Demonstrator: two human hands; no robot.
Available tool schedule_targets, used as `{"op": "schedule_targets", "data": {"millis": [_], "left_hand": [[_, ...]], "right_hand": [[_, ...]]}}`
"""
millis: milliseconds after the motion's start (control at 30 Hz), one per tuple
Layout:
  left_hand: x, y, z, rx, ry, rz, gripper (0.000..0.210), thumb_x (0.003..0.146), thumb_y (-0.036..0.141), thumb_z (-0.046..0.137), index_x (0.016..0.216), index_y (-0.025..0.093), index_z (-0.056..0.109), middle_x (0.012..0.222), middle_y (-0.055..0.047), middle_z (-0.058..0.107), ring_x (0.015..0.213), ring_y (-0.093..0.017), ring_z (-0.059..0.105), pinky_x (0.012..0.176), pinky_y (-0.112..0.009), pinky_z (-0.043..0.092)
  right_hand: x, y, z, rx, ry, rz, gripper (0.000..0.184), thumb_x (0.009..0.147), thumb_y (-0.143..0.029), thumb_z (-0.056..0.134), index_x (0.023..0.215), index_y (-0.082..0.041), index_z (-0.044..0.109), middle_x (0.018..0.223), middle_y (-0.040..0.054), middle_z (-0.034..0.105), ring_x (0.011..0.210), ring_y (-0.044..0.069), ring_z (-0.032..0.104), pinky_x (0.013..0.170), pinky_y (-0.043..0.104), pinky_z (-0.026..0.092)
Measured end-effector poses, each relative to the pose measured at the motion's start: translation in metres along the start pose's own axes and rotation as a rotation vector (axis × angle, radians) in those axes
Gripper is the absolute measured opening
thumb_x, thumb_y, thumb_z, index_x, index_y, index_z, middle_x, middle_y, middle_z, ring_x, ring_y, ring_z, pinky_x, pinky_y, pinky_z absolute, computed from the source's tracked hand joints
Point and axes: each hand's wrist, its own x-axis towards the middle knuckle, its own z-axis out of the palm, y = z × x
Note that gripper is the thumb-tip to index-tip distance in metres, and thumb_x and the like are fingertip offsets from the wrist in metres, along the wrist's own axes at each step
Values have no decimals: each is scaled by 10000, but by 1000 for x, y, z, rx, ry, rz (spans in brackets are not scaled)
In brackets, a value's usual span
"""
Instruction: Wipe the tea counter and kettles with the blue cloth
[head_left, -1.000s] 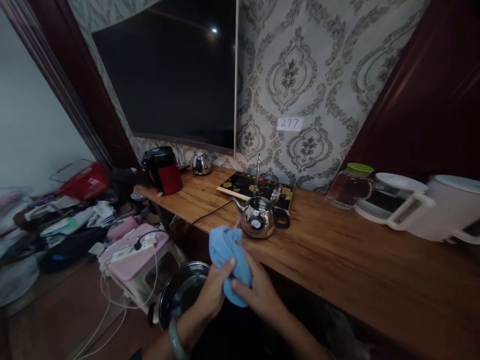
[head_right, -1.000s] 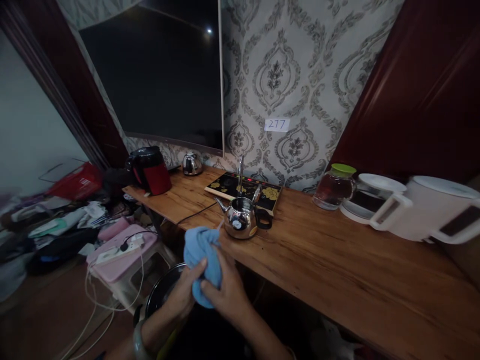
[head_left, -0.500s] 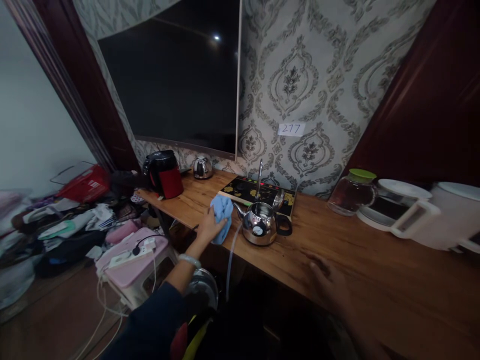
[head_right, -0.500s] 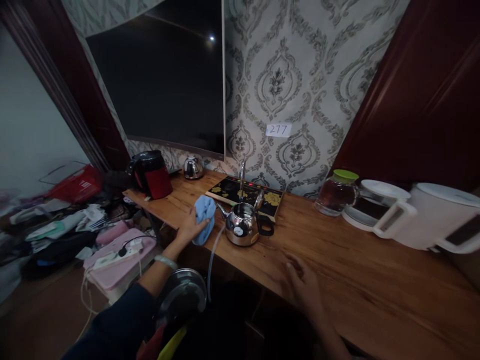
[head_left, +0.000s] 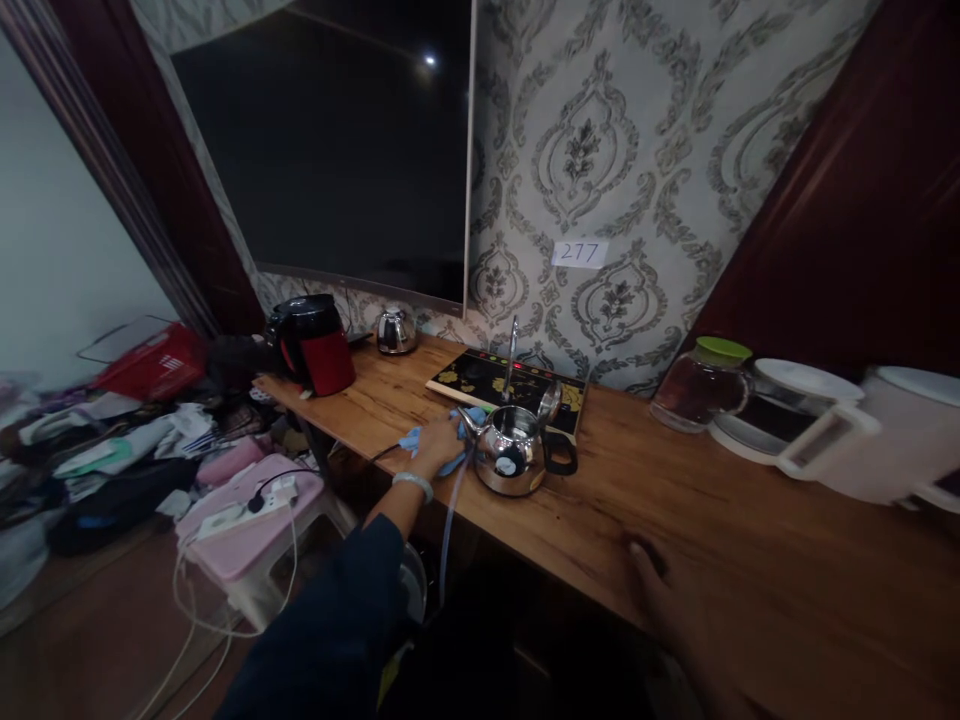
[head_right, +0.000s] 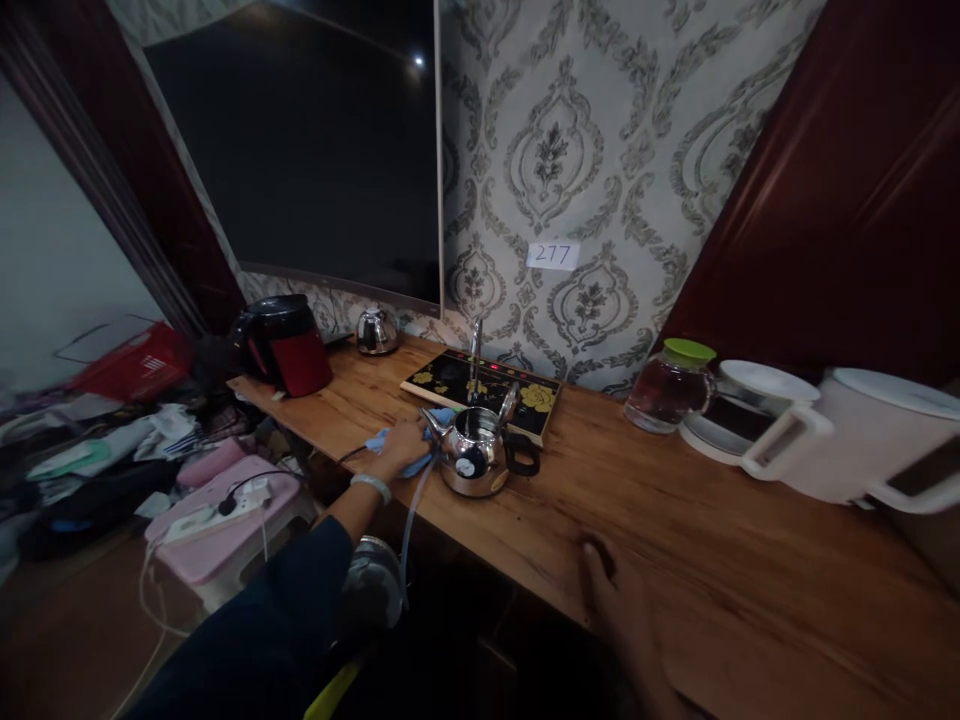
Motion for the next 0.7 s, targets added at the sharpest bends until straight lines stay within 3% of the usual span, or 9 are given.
{"op": "schedule_targets", "data": {"millis": [167,400,500,600,700], "left_hand": [[-19,-2,-2,15,-2,-6,395,848,235,497,1223,177,607,1224,-136,626,1058,-242,623,936,-337,448],[-93,-26,-4,30,-44,31,386,829,239,529,1205,200,606,1244,-116,606,1086,-250,616,935,-343,461],[-116,-42,-15,-13,-103,32,384,792,227,562,1171,221,623,1220,-104,623,1087,-244,616,944,-329,454],[-118,-62,-40,-76,-133,-19,339,768,232,585,1100,248,651,1136,-69,671,1032,-234,637,901,-300,459],[-91,-80,-71,-46,22,-105,383,804,287,560,1181,255,617,1168,-67,666,1062,-241,623,911,-300,450]], "right_hand": [[-1,5,1,5,2,-14,503,798,-573,471,998,-185,719,1076,118,739,1024,285,671,929,413,518],[0,9,0,-12,-3,-43,514,791,-585,468,1000,-192,724,1068,114,738,1000,282,674,887,404,535],[-1,6,-1,-15,-13,-36,497,793,-577,468,990,-199,723,1062,103,741,1005,281,671,897,405,529],[-2,1,-2,-42,-1,-64,471,790,-559,467,962,-202,722,1036,100,746,986,287,675,889,413,531],[-3,-2,-2,-71,12,-80,456,792,-554,456,935,-215,724,1005,90,751,961,286,681,859,404,544]]}}
